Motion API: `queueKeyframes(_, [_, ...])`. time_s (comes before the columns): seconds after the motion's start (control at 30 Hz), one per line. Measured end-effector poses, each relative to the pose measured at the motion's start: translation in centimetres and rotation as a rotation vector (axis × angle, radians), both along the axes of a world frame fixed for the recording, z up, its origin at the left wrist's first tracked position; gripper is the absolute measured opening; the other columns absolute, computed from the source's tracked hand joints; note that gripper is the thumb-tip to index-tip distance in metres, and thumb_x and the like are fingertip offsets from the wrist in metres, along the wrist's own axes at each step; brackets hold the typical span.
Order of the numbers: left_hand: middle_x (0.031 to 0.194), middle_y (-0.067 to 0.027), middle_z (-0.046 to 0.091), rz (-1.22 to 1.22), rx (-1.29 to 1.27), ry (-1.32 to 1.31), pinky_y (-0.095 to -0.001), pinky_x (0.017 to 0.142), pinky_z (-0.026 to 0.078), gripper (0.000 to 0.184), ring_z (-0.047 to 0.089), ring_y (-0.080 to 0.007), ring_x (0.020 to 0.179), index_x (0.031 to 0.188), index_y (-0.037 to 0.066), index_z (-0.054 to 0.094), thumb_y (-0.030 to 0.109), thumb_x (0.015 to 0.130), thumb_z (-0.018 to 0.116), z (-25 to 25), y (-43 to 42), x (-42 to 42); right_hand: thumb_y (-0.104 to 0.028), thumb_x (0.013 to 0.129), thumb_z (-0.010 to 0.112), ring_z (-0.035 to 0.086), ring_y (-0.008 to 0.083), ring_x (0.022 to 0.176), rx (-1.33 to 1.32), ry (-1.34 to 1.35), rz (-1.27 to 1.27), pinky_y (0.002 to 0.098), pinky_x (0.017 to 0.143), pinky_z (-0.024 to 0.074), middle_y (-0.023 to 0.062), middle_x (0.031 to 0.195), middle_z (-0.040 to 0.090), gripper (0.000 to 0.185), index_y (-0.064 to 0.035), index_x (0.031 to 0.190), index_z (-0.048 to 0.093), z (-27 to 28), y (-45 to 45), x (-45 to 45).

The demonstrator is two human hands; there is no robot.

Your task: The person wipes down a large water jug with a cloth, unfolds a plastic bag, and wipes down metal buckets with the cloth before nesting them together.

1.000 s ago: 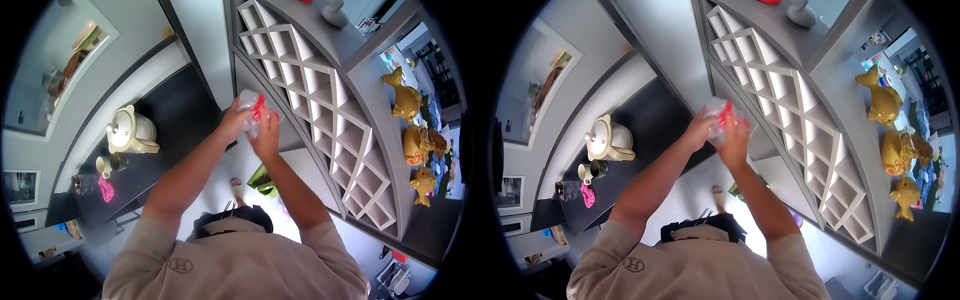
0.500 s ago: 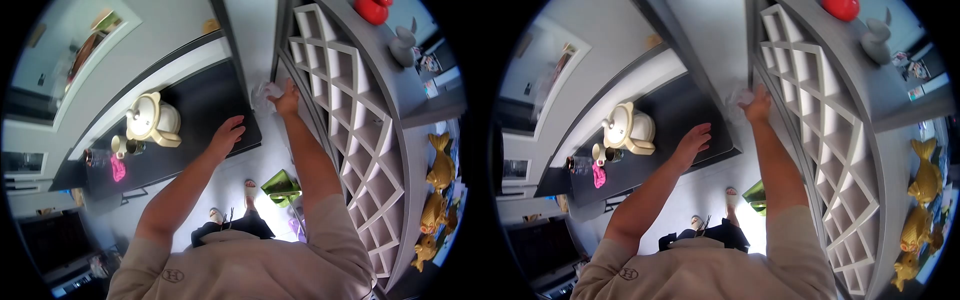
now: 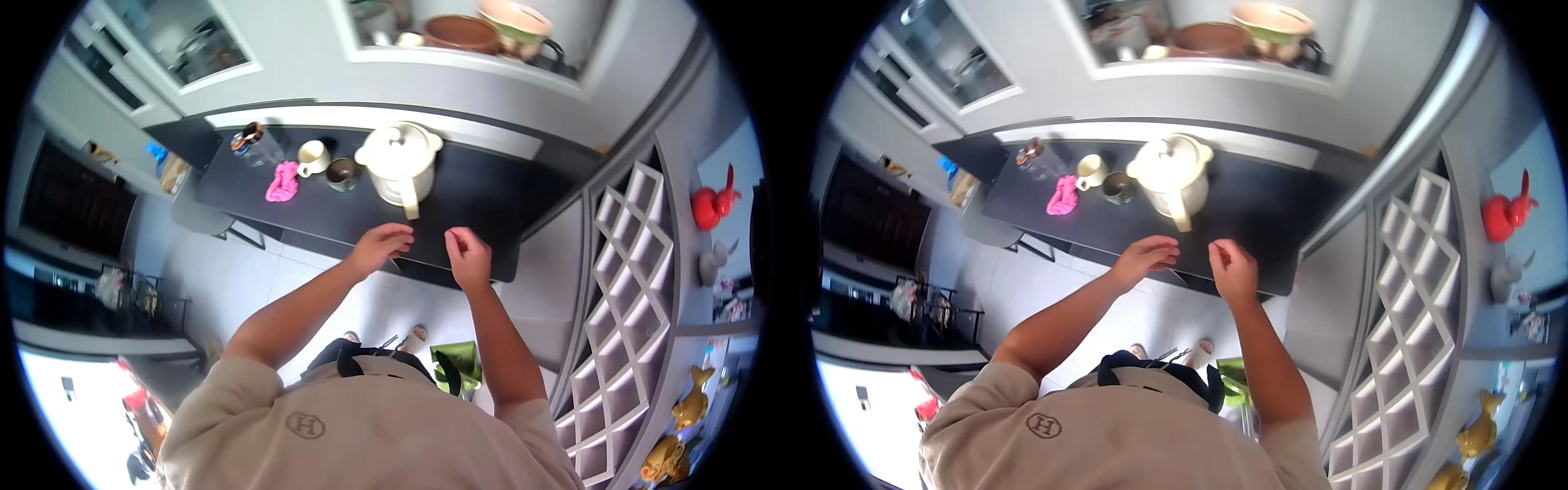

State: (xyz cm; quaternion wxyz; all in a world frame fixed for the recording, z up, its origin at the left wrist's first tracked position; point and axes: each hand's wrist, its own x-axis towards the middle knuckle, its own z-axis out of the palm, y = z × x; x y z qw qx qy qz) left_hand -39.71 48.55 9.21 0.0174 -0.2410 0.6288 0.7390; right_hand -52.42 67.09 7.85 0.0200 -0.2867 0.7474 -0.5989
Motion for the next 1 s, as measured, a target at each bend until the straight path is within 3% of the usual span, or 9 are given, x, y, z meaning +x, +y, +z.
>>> queueKeyframes(0.2, [0.113,-0.0039,0.066,0.384,-0.117,0.024,-0.0292,0.084,0.048,0.03,0.063,-0.0143,0.099,0.124,0.008,0.06,0.021,0.097,0.056,3.4,-7.3,11.6,-0.018,0.087,0.071,0.067,0.0265,0.065,0.022,0.093,0.302,0.034,0.061,0.0518,0.0129,0.076,0.068,0.014,-0.0048,0.089,0.068,2.5,-10.0,3.3])
queueKeyframes(0.33, [0.111,-0.0047,0.066,0.632,-0.139,0.006,-0.0323,0.087,0.047,0.032,0.062,-0.0154,0.099,0.122,0.008,0.059,0.026,0.096,0.057,4.0,-10.7,19.1,-0.02,0.086,0.071,0.069,0.0269,0.071,0.102,0.063,0.506,0.0345,0.064,0.053,0.0124,0.081,0.071,0.016,-0.0051,0.092,0.068,3.3,-15.9,7.2])
queueKeyframes(0.5, [0.112,-0.0042,0.065,0.732,-0.103,0.039,-0.0319,0.088,0.046,0.032,0.062,-0.0152,0.1,0.122,0.009,0.058,0.027,0.097,0.055,3.0,-14.6,24.6,-0.02,0.085,0.072,0.069,0.0249,0.071,0.208,0.062,0.635,0.035,0.067,0.0533,0.0122,0.081,0.071,0.018,-0.0063,0.096,0.068,3.0,-20.6,11.2])
queueKeyframes(0.73, [0.112,-0.0047,0.065,0.607,-0.009,0.099,-0.0307,0.087,0.046,0.03,0.062,-0.0144,0.098,0.123,0.008,0.059,0.025,0.098,0.054,-0.4,-22.9,29.5,-0.019,0.086,0.071,0.069,0.024,0.073,0.311,0.033,0.562,0.0339,0.068,0.0529,0.0123,0.083,0.071,0.022,-0.0059,0.102,0.067,-0.7,-27.4,17.4])
queueKeyframes(1.0, [0.113,-0.005,0.066,0.257,0.001,-0.076,-0.0307,0.087,0.047,0.029,0.063,-0.0163,0.099,0.123,0.008,0.059,0.019,0.098,0.051,-6.8,-31.8,32.1,-0.021,0.087,0.069,0.066,0.0209,0.074,0.419,-0.247,0.217,0.0325,0.07,0.0524,0.0097,0.085,0.07,0.022,-0.0061,0.103,0.067,-8.6,-29.2,27.8])
